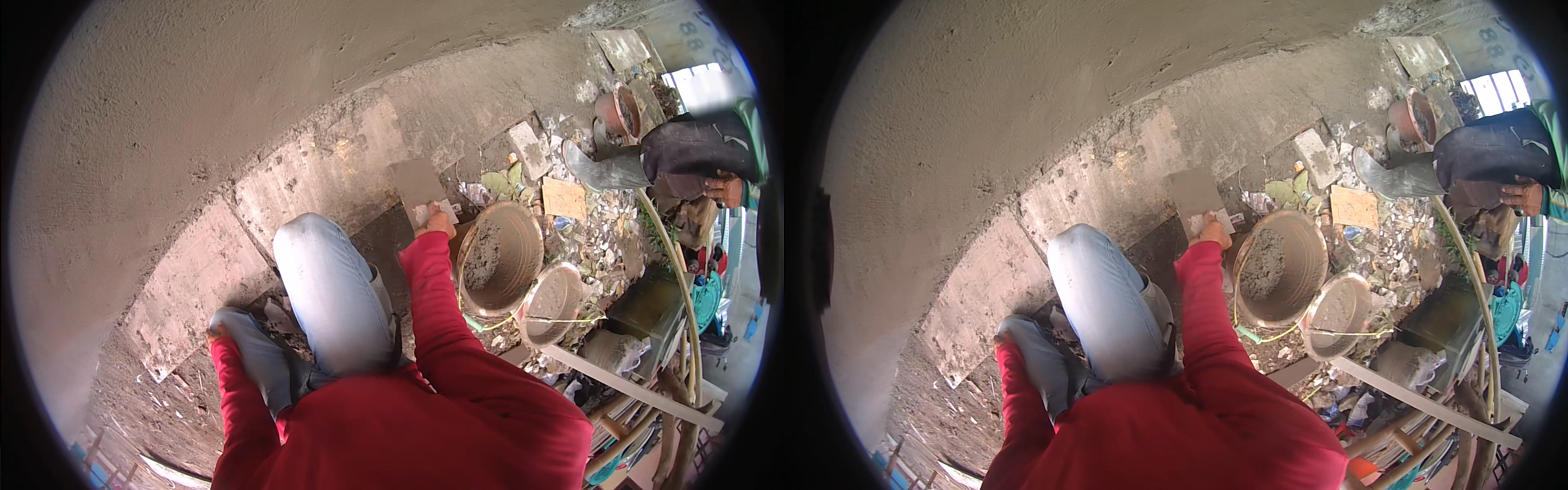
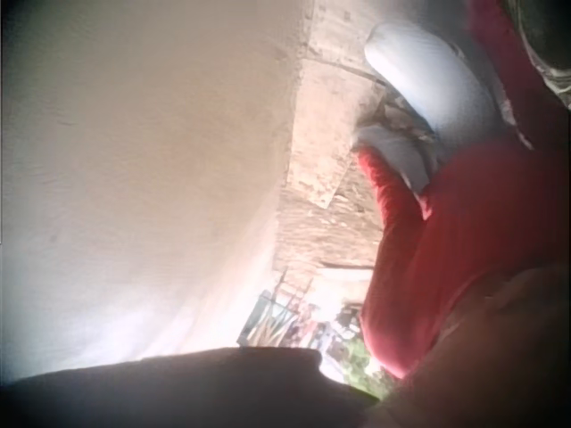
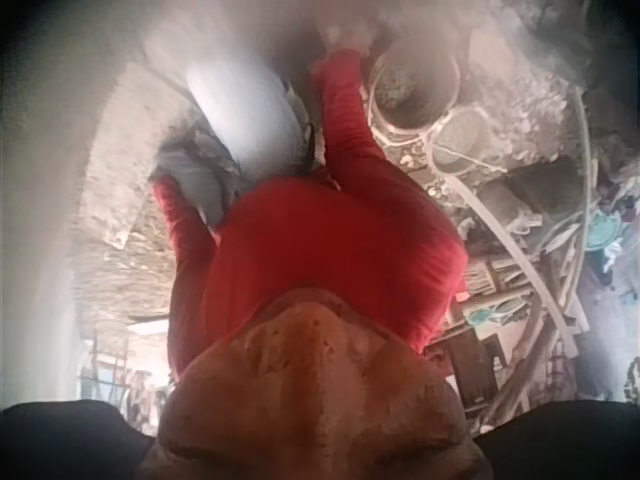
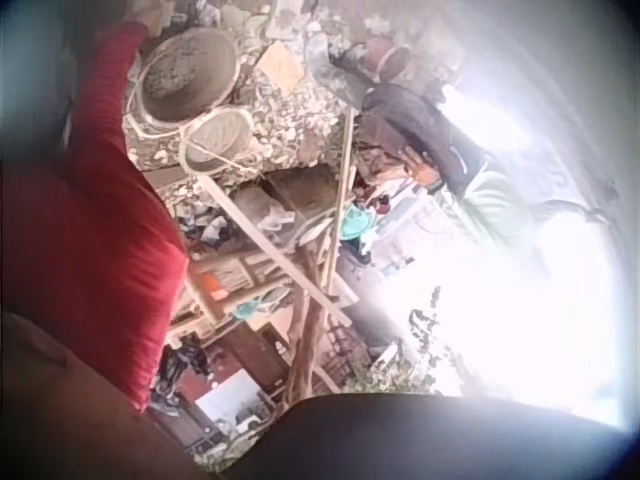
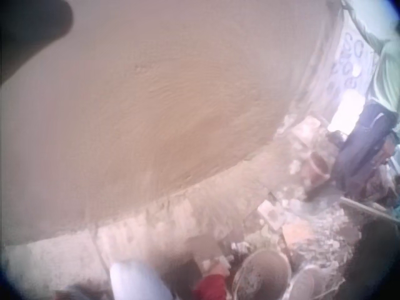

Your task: The person scoops wet plaster from a bucket and applies it to a wall using a trowel, smoothing the surface. The person kneels on the ground while working on the lower section of the wall.

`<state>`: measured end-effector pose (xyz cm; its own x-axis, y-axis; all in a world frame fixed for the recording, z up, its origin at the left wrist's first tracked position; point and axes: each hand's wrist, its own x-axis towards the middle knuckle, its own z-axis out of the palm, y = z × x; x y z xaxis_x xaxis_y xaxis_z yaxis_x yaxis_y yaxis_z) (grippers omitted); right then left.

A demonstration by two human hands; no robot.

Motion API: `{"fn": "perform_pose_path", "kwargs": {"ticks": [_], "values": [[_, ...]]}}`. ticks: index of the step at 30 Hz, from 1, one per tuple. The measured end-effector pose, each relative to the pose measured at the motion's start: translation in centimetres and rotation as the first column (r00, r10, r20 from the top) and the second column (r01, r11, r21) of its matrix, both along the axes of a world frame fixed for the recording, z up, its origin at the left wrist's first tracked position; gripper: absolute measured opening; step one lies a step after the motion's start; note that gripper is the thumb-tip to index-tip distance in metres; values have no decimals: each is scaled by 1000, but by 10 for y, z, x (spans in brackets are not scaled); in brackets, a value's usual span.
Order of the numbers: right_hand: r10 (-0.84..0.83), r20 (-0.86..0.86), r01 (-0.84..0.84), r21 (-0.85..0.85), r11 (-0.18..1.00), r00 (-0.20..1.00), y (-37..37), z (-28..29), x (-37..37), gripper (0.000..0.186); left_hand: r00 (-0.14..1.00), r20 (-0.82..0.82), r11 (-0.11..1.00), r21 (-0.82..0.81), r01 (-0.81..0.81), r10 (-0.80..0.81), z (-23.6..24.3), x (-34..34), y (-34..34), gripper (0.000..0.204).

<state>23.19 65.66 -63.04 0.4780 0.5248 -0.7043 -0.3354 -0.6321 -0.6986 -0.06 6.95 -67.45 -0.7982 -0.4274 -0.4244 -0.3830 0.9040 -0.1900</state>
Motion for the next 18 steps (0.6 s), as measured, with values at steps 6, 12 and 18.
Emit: {"fn": "perform_pose_path", "kwargs": {"ticks": [6, 12, 18], "values": [[50, 18, -49, -36, 998, 999, 58, -51, -28, 52, 999, 13, 992, -121, -29, 31, 22, 10, 2, 78], [349, 126, -358, 60, 932, 929, 198, -144, -67, 52, 1000, 30, 999, -54, -2, 3, 18, 7, 46, 77], [255, -157, -231, 153, 961, 954, 194, -96, -119, 49, 992, -47, 986, -124, 108, -114, 30, 11, 21, 78]]}}
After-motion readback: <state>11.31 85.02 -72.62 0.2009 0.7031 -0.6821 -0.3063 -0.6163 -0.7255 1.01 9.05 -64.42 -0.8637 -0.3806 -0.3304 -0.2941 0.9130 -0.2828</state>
